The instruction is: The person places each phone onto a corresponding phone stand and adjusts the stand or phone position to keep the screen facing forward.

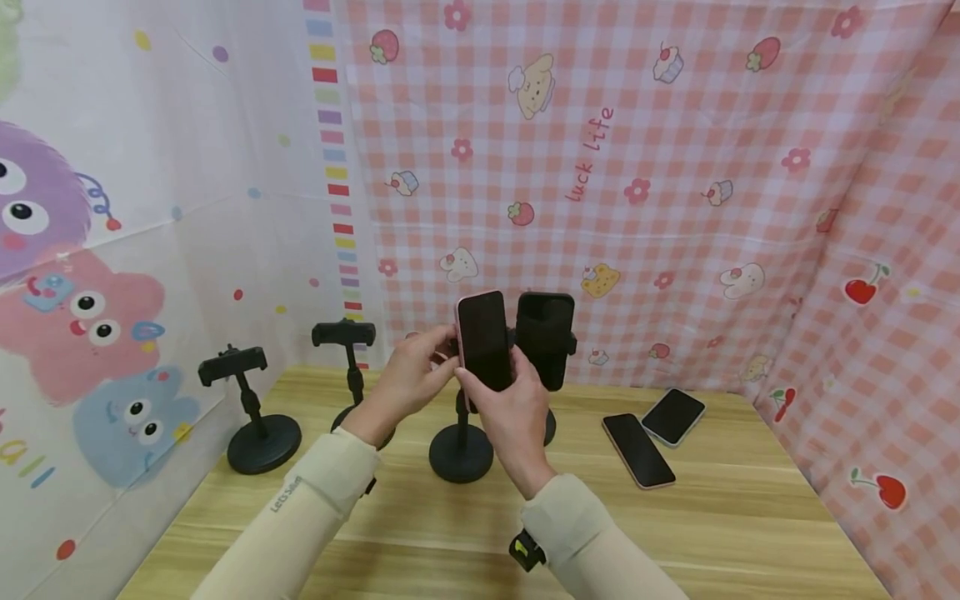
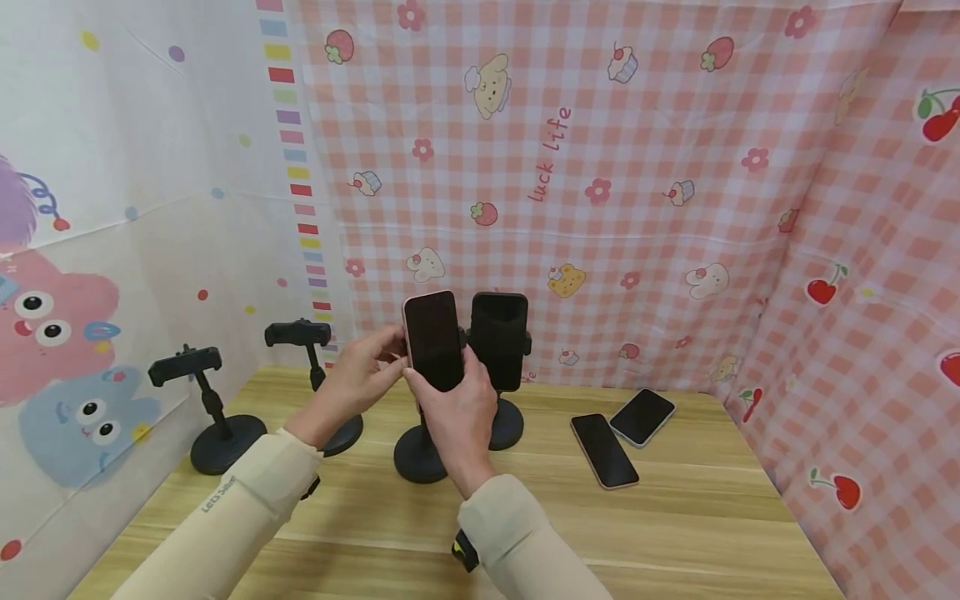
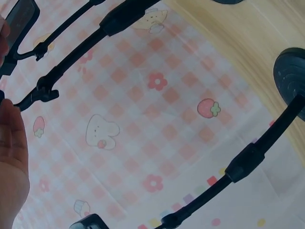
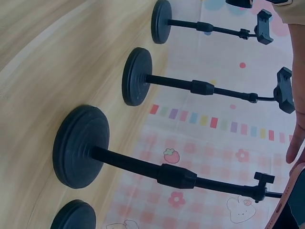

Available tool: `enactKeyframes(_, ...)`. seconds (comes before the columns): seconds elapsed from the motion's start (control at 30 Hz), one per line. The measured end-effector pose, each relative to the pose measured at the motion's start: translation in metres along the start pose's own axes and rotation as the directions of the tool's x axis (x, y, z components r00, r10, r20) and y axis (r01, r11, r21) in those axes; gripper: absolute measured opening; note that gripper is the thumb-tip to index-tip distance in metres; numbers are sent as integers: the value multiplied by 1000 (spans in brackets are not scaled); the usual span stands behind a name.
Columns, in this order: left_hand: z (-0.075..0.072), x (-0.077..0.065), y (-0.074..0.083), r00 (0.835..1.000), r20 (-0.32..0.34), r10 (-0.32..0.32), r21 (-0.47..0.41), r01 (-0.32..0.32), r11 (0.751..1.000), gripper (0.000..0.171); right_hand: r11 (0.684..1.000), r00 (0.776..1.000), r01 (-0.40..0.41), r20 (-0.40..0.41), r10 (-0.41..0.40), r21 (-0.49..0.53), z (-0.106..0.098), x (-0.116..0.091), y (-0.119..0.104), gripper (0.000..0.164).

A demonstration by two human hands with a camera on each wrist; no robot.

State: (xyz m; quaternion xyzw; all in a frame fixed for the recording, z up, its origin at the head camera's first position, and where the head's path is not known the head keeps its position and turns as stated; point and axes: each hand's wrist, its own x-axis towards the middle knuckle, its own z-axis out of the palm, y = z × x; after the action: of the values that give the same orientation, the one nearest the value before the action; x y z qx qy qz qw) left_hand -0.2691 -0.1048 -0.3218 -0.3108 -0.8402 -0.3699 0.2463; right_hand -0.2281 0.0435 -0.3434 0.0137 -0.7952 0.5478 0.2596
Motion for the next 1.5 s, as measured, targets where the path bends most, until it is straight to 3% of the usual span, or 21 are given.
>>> enactKeyframes(0.23,-6,1,0,997,82,-13,-40,16,999,22,1000,1000,6,-4,-6,-19,1,0,5,69)
enactKeyframes(0.47,-11,2,5,987,152,-59,-96,74,993,21,1000,999,0,-35,-1,-19,3,1,7,73)
enactKeyframes(0.57,-8,3,9,988,134,-76,-72,87,994,24,999,998,-3,-57,1,-32,5,2,9,72)
enactKeyframes(0.77,-2,3,14,994,31,-102,-48,103,994,16,999,997,4,-75,-7,-41,8,2,7,68)
enactKeyframes(0.97,0,3,17,994,-32,-109,-46,107,993,14,998,997,-8,-73,3,-61,12,0,7,75)
enactKeyframes(1.17,-2,3,18,989,-10,-146,-55,145,988,16,992,999,-27,-29,23,-126,12,-2,7,86)
enactKeyframes(1.5,-5,4,19,970,40,-238,-86,241,967,18,991,1000,-2,-25,-2,-135,9,-1,13,81)
